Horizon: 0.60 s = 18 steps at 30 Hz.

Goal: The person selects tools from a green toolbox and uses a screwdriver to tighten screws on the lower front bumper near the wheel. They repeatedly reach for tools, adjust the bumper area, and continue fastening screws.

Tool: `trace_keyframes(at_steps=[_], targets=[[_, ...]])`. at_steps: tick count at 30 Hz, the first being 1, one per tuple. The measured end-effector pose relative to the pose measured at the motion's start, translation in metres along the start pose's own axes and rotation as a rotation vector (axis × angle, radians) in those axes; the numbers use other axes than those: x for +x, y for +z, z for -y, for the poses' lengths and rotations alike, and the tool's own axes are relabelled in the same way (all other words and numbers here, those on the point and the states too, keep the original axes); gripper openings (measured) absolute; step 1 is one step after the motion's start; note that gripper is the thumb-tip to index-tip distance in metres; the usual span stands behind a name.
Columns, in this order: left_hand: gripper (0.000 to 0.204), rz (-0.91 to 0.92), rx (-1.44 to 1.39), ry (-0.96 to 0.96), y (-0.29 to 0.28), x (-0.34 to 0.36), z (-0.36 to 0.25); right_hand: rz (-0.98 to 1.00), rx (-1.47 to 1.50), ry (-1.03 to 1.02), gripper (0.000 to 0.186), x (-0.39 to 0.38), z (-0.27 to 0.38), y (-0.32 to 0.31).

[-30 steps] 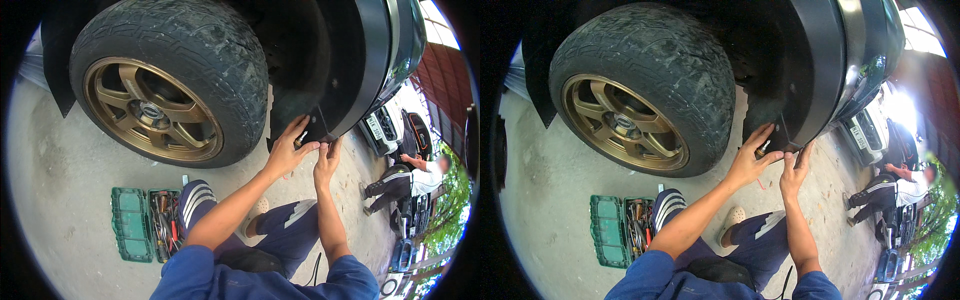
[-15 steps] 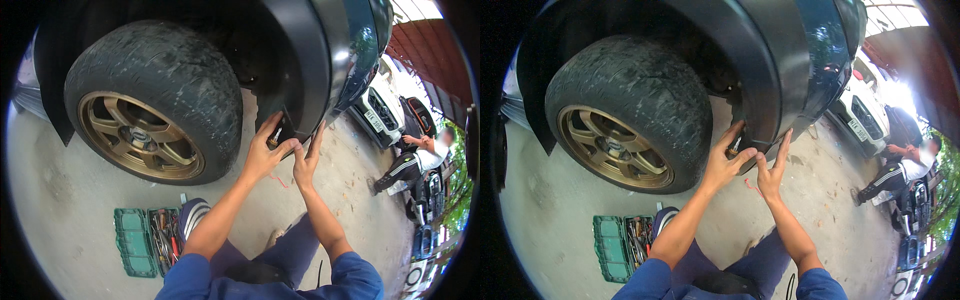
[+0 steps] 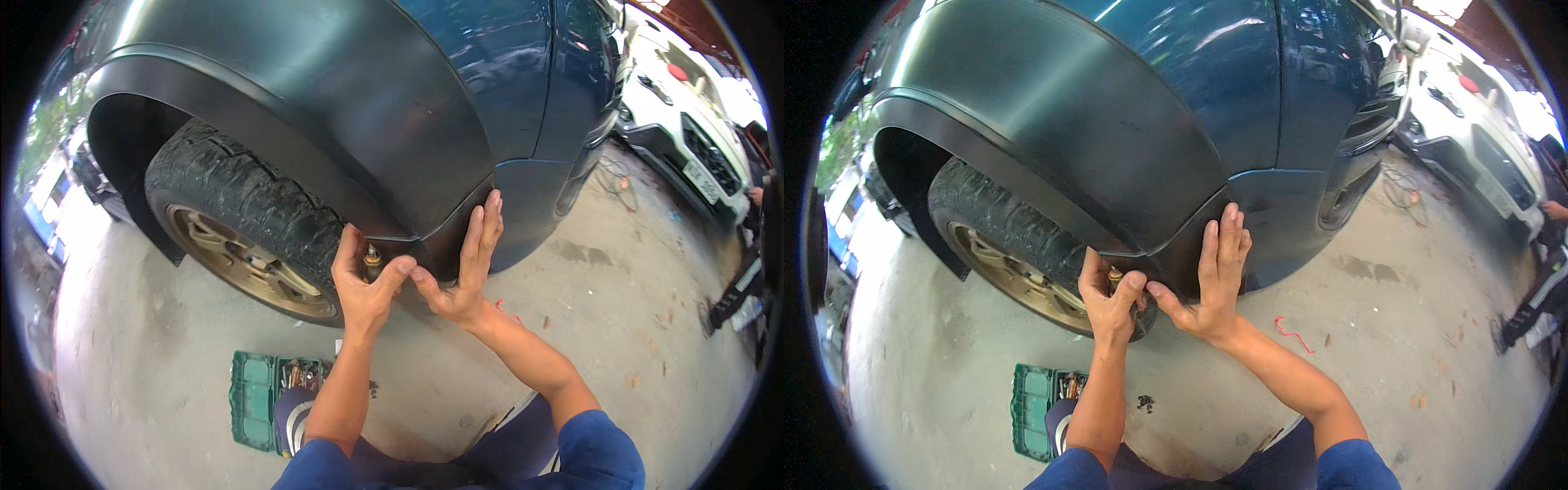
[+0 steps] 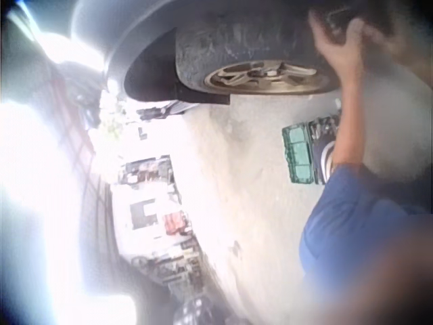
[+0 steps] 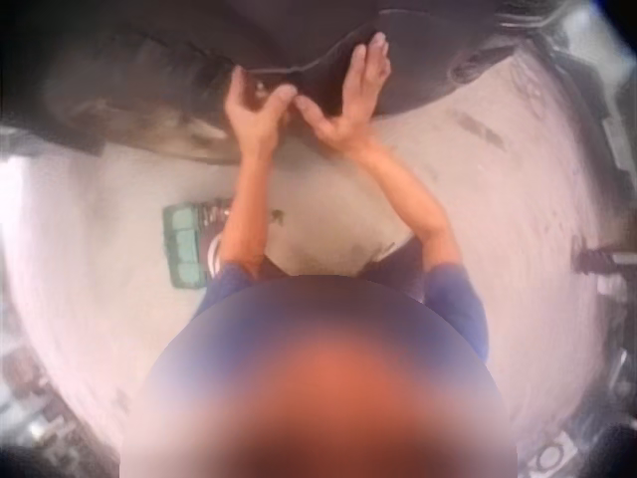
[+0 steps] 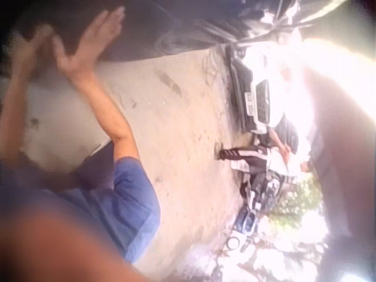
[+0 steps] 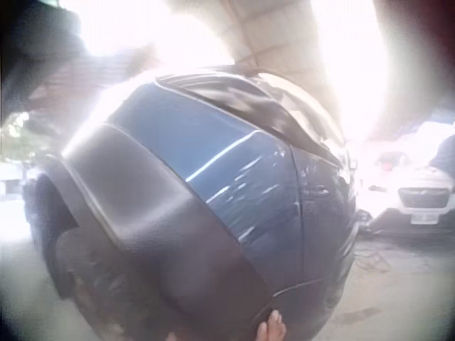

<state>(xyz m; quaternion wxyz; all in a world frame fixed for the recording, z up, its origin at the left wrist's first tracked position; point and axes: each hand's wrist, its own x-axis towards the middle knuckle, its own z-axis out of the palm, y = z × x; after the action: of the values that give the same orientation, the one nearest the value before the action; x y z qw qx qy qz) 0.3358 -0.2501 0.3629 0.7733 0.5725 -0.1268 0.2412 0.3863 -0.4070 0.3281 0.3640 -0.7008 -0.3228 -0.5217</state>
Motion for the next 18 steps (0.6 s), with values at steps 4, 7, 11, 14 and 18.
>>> trace_keyframes(at_steps=[4,7,11,14,18], targets=[[0.050,-0.262,0.154,0.154,0.019,-0.017,0.006,0.012,0.027,-0.024,0.107,-0.006,-0.002,-0.004],[0.038,-0.288,0.186,0.213,0.025,-0.022,0.010,-0.002,0.019,-0.022,0.106,-0.012,-0.003,-0.003],[0.031,-0.268,0.150,0.169,0.026,-0.024,0.013,0.023,-0.013,-0.023,0.108,-0.017,-0.006,-0.005],[0.028,-0.287,0.108,0.161,0.027,-0.022,0.010,0.015,-0.023,-0.027,0.109,-0.014,-0.004,-0.004],[0.029,-0.269,0.094,0.126,0.030,-0.016,0.002,-0.010,-0.056,-0.038,0.110,-0.012,-0.002,-0.001]])
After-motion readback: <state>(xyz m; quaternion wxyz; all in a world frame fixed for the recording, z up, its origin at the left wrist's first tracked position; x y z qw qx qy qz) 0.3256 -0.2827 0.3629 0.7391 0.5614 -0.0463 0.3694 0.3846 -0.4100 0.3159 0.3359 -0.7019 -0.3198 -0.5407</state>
